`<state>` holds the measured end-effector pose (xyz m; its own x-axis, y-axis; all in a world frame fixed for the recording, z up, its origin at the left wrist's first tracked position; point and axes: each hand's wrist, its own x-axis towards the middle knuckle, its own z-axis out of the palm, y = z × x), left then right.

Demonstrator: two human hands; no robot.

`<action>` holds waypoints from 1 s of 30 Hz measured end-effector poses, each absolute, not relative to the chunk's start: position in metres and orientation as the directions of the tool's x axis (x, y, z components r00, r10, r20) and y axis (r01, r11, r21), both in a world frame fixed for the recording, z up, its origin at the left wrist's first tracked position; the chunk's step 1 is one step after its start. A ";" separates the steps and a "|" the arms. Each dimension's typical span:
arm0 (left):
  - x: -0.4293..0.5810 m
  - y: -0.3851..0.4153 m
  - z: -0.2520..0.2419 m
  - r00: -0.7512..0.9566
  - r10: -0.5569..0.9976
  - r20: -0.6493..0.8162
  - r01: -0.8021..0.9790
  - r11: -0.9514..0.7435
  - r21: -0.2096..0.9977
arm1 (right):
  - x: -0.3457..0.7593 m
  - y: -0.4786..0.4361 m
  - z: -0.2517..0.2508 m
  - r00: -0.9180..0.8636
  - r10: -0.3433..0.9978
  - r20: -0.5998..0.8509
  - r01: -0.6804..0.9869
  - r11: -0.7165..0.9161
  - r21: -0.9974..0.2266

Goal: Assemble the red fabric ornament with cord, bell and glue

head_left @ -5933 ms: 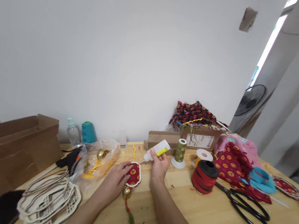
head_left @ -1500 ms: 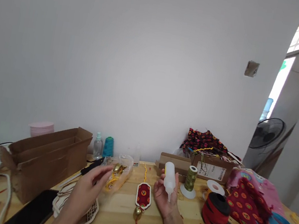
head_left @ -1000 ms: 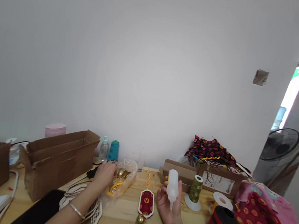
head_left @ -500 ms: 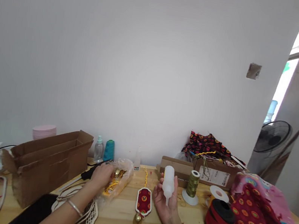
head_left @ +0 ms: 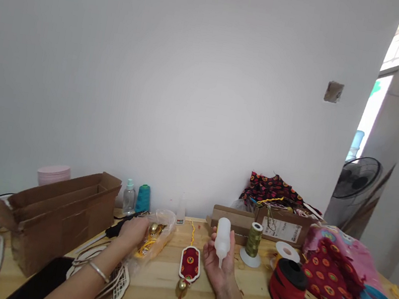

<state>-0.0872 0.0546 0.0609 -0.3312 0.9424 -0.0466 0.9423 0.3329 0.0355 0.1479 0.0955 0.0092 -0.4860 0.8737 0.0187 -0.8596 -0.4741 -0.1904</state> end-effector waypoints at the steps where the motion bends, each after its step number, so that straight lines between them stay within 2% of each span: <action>1: -0.087 0.054 0.062 -0.319 0.946 -0.052 0.948 0.319 0.001 | 0.148 0.096 0.010 -0.482 0.876 0.016 -0.861 -0.471 -0.195; 7: -0.084 0.050 0.062 -0.269 0.962 -0.042 0.958 0.262 -0.116 | 0.148 0.094 0.011 -0.465 0.885 0.005 -0.864 -0.452 -0.224; 14: -0.086 0.049 0.060 -0.246 0.969 0.001 0.965 0.245 -0.092 | 0.147 0.094 0.012 -0.459 0.888 0.010 -0.865 -0.444 -0.233; 17: -0.084 0.048 0.069 -0.243 0.968 0.058 0.969 0.245 -0.035 | 0.146 0.095 0.012 -0.453 0.891 0.012 -0.869 -0.439 -0.227; 20: -0.071 0.047 0.091 -0.238 0.951 0.196 0.971 0.231 0.057 | 0.145 0.094 0.012 -0.458 0.889 0.008 -0.871 -0.448 -0.201; 22: -0.050 0.051 0.107 -0.203 0.929 0.310 0.977 0.169 0.133 | 0.144 0.094 0.013 -0.462 0.887 -0.001 -0.873 -0.455 -0.175; 24: -0.022 0.062 0.119 -0.116 0.926 0.359 0.977 0.041 0.210 | 0.143 0.092 0.014 -0.462 0.887 -0.007 -0.877 -0.458 -0.147; 27: 0.023 0.095 0.122 0.069 0.947 0.314 0.933 -0.173 0.316 | 0.145 0.090 0.014 -0.453 0.891 0.033 -0.888 -0.449 -0.100; 30: 0.054 0.135 0.110 0.214 0.961 0.175 0.875 -0.268 0.402 | 0.151 0.089 0.014 -0.413 0.902 0.125 -0.910 -0.412 -0.033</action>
